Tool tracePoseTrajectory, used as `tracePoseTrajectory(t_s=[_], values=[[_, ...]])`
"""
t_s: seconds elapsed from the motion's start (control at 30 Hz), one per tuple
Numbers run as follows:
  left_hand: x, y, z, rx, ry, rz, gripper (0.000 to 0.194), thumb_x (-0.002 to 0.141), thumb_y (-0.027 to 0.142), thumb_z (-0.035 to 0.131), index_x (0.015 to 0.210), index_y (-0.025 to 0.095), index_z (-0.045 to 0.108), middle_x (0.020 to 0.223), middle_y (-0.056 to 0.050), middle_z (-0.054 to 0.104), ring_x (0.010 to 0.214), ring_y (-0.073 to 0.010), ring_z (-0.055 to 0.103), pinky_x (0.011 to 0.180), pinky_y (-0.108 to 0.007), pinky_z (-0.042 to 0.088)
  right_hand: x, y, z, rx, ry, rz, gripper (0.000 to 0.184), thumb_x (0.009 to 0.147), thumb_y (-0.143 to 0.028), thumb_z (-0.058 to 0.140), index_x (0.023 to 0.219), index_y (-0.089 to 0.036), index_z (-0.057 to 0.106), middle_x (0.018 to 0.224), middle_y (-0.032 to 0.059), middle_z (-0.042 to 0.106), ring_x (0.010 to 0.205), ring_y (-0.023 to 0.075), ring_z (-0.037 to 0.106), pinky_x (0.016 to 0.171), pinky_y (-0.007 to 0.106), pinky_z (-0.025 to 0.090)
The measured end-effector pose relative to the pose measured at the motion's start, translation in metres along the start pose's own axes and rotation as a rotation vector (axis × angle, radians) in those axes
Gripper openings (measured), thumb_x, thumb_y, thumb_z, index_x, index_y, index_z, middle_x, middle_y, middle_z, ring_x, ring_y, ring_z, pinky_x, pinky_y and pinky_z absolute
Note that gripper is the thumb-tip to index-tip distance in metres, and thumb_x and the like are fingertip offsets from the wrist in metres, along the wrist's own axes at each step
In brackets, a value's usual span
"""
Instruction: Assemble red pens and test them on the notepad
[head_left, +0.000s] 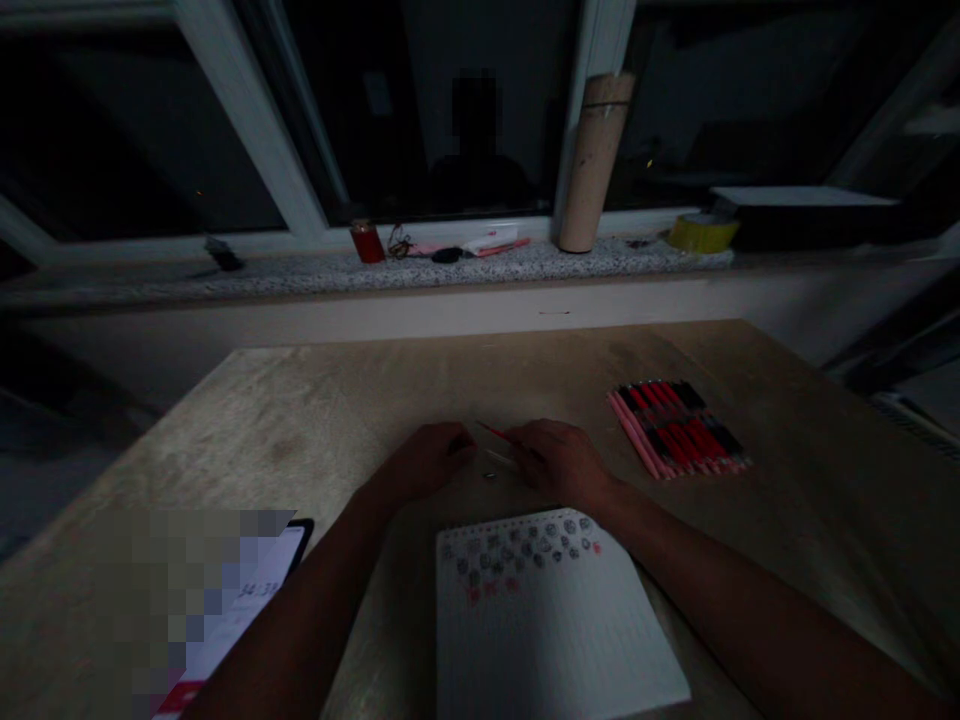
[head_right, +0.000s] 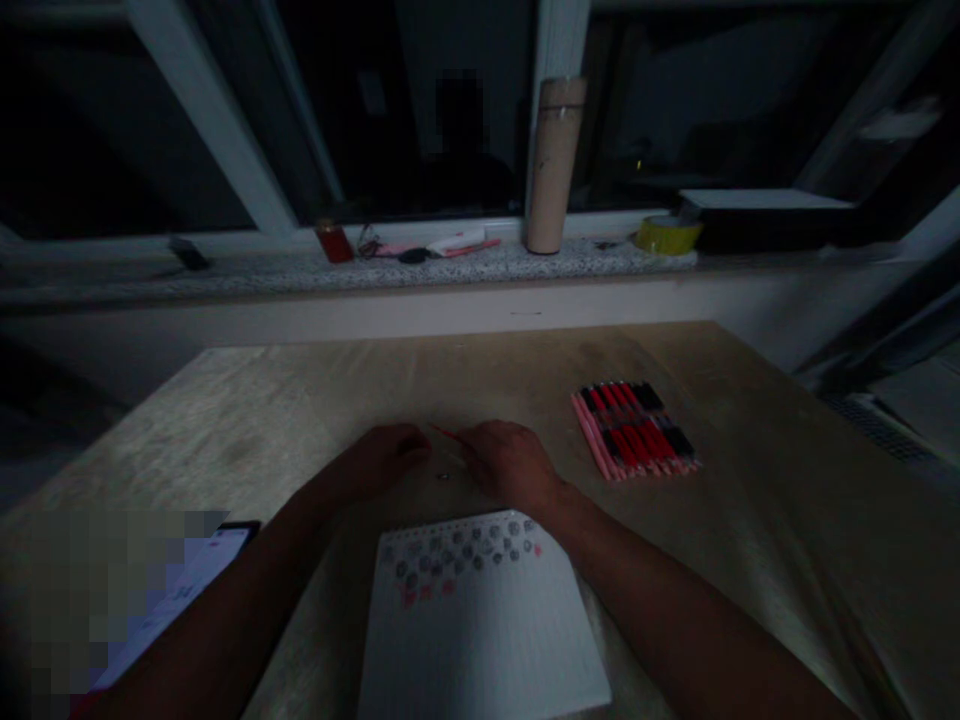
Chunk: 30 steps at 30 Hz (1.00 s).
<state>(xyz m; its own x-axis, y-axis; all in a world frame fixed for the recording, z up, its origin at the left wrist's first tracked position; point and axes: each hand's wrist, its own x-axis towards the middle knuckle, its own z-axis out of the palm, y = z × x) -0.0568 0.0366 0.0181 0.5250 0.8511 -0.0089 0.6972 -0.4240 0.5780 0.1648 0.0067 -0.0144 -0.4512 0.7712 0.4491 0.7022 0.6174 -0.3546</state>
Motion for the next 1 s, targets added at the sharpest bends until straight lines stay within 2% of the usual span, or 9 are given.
tracePoseTrajectory(t_s=[0.1, 0.2, 0.3, 0.43, 0.6, 0.8, 1.0], values=[[0.005, -0.004, 0.002, -0.148, 0.115, -0.036, 0.025, 0.082, 0.034, 0.048, 0.087, 0.016, 0.064, 0.083, -0.006, 0.067, 0.077, -0.0179, 0.06, 0.07, -0.029, 0.045, 0.001, -0.001, -0.002, 0.001, -0.02, 0.013, 0.026, 0.088, -0.021, 0.045, 0.106, -0.019, 0.063, 0.09, 0.0063, 0.068, 0.08, 0.0157, 0.061, 0.074, 0.026, 0.044], [0.008, -0.005, 0.004, -0.327, 0.21, -0.055, 0.025, 0.081, 0.037, 0.051, 0.082, 0.016, 0.063, 0.072, -0.003, 0.064, 0.067, -0.0146, 0.058, 0.063, -0.026, 0.045, 0.002, -0.003, -0.005, -0.005, -0.032, 0.019, 0.026, 0.089, -0.023, 0.045, 0.105, -0.019, 0.064, 0.091, 0.0066, 0.069, 0.08, 0.0157, 0.061, 0.073, 0.025, 0.044], [0.01, -0.001, 0.005, -0.518, 0.29, -0.075, 0.024, 0.079, 0.037, 0.054, 0.075, 0.014, 0.061, 0.065, -0.001, 0.061, 0.059, -0.0115, 0.054, 0.059, -0.024, 0.045, 0.002, -0.004, -0.005, -0.009, -0.034, 0.028, 0.026, 0.089, -0.025, 0.045, 0.106, -0.02, 0.064, 0.092, 0.0065, 0.069, 0.081, 0.0154, 0.061, 0.074, 0.025, 0.043], [0.009, 0.005, 0.006, -0.703, 0.397, -0.102, 0.023, 0.076, 0.036, 0.06, 0.076, 0.013, 0.061, 0.064, -0.002, 0.063, 0.058, -0.0114, 0.056, 0.058, -0.024, 0.046, 0.002, -0.004, -0.004, -0.01, -0.039, 0.038, 0.026, 0.089, -0.024, 0.045, 0.106, -0.02, 0.063, 0.091, 0.0062, 0.068, 0.08, 0.0153, 0.061, 0.073, 0.025, 0.043], [0.009, 0.007, 0.008, -0.821, 0.402, -0.105, 0.024, 0.075, 0.037, 0.062, 0.079, 0.013, 0.061, 0.066, -0.004, 0.065, 0.059, -0.0127, 0.059, 0.058, -0.026, 0.049, 0.002, -0.003, -0.003, -0.015, -0.032, 0.028, 0.025, 0.089, -0.024, 0.045, 0.106, -0.019, 0.063, 0.09, 0.0057, 0.068, 0.079, 0.0154, 0.061, 0.073, 0.025, 0.043], [0.008, 0.012, 0.01, -0.851, 0.38, -0.073, 0.026, 0.077, 0.039, 0.06, 0.082, 0.014, 0.058, 0.069, -0.004, 0.065, 0.061, -0.0136, 0.061, 0.057, -0.026, 0.049, 0.002, -0.003, -0.004, -0.007, -0.014, 0.034, 0.025, 0.088, -0.023, 0.047, 0.105, -0.02, 0.064, 0.089, 0.0051, 0.069, 0.077, 0.015, 0.062, 0.07, 0.024, 0.044], [0.009, 0.011, 0.011, -0.835, 0.472, -0.026, 0.027, 0.08, 0.042, 0.057, 0.085, 0.015, 0.056, 0.074, -0.003, 0.064, 0.064, -0.0133, 0.062, 0.058, -0.026, 0.048, 0.001, -0.004, -0.004, 0.03, 0.011, 0.041, 0.026, 0.086, -0.021, 0.046, 0.106, -0.019, 0.064, 0.091, 0.0056, 0.069, 0.079, 0.0149, 0.062, 0.071, 0.024, 0.044]])
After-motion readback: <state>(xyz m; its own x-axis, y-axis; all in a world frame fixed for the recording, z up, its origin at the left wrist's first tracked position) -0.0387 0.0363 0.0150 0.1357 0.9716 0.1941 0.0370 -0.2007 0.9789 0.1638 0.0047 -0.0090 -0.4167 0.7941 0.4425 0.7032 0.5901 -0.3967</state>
